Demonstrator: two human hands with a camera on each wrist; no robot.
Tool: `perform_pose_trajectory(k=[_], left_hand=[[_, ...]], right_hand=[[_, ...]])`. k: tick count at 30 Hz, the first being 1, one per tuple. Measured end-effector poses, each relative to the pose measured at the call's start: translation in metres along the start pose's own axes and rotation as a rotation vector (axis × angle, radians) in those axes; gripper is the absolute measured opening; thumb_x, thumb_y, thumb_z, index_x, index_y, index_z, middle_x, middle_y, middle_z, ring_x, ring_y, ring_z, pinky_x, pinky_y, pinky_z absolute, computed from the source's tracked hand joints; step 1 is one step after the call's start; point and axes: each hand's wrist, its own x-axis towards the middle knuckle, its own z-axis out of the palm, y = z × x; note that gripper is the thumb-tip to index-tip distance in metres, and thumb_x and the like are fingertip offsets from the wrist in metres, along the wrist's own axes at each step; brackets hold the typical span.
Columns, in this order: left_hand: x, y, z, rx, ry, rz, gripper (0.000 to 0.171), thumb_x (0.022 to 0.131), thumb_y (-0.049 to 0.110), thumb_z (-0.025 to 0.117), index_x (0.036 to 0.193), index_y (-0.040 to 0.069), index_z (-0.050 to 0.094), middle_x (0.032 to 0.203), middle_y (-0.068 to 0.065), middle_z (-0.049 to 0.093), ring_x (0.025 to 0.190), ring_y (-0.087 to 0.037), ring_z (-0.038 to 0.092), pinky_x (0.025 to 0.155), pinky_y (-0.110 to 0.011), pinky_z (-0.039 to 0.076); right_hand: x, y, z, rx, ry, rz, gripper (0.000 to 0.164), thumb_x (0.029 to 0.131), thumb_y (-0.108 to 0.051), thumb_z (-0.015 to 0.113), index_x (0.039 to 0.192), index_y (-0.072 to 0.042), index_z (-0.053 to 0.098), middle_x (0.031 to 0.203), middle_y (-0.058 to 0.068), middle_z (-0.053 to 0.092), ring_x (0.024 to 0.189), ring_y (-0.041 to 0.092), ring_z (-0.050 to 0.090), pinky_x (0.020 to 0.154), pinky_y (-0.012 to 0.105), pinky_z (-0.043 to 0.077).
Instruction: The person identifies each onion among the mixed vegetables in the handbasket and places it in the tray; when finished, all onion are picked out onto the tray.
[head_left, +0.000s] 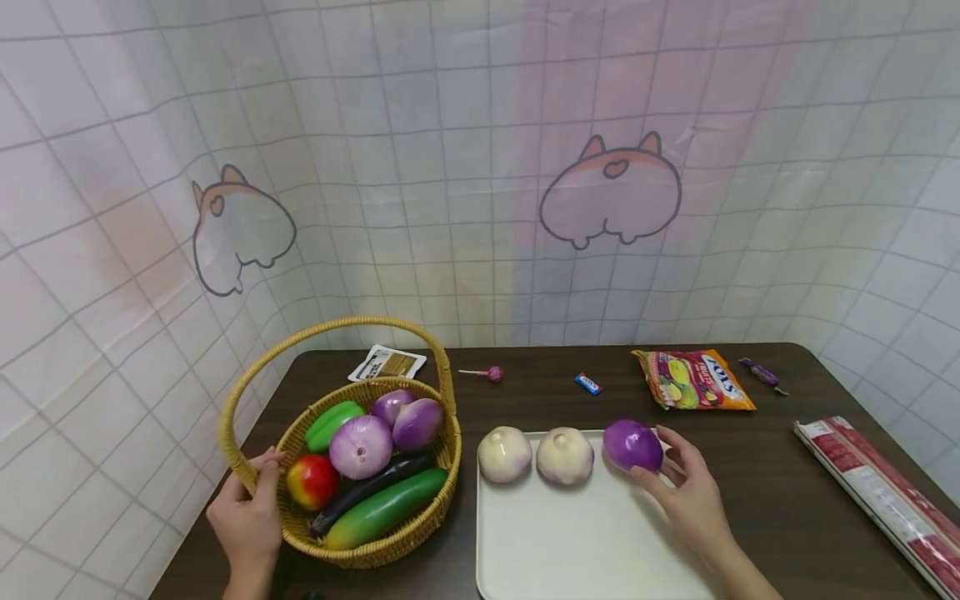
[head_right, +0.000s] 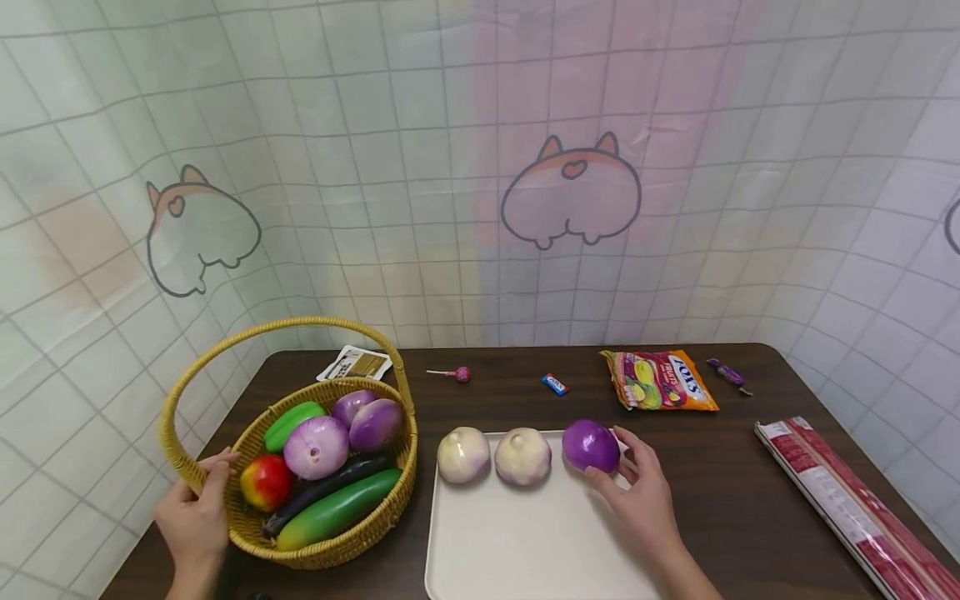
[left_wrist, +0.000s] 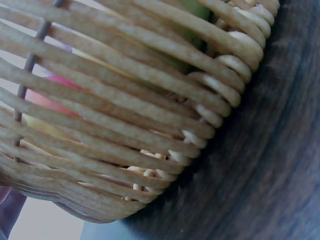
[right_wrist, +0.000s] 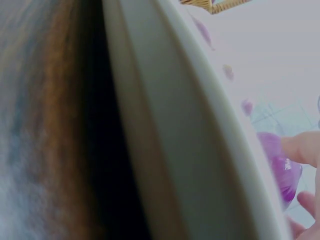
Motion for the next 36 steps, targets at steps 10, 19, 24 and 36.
perform_pose_trajectory(k=[10,19,24,36], left_hand=[[0.003,0.003,0.006,-0.021,0.006,0.007,0.007,0.086,-0.002,0.069,0.083,-0.007,0.073,0.086,-0.023,0.072,0.090,0.004,0.068,0.076,-0.007,0.047],[0.001,0.000,0.004,-0.026,0.013,0.003,0.007,0.086,-0.002,0.070,0.085,-0.008,0.073,0.084,-0.021,0.073,0.090,0.004,0.067,0.076,-0.007,0.047],[0.000,-0.001,0.003,-0.013,0.016,-0.001,0.008,0.086,-0.001,0.070,0.085,-0.008,0.073,0.085,-0.021,0.073,0.090,0.005,0.067,0.076,-0.007,0.047],[-0.001,0.001,0.000,-0.004,-0.002,-0.023,0.009,0.088,0.002,0.070,0.090,-0.006,0.075,0.089,-0.019,0.073,0.091,0.005,0.067,0.077,-0.008,0.048]], right_hand=[[0.004,-0.020,-0.014,-0.105,0.105,-0.088,0.061,0.088,-0.018,0.074,0.140,-0.006,0.047,0.142,0.015,0.042,0.128,0.033,0.041,0.100,0.009,0.034],[-0.006,-0.049,0.011,-0.162,0.117,-0.284,0.049,0.083,-0.005,0.075,0.129,-0.009,0.058,0.140,0.006,0.048,0.128,0.023,0.045,0.098,0.007,0.032],[-0.014,-0.065,0.038,-0.109,0.024,-0.431,0.049,0.081,0.000,0.075,0.126,-0.013,0.060,0.138,0.004,0.050,0.127,0.023,0.047,0.100,0.013,0.036],[-0.035,-0.101,0.116,0.054,-0.242,-0.577,0.049,0.082,-0.001,0.073,0.126,-0.019,0.059,0.135,-0.002,0.052,0.126,0.020,0.050,0.099,0.039,0.047]])
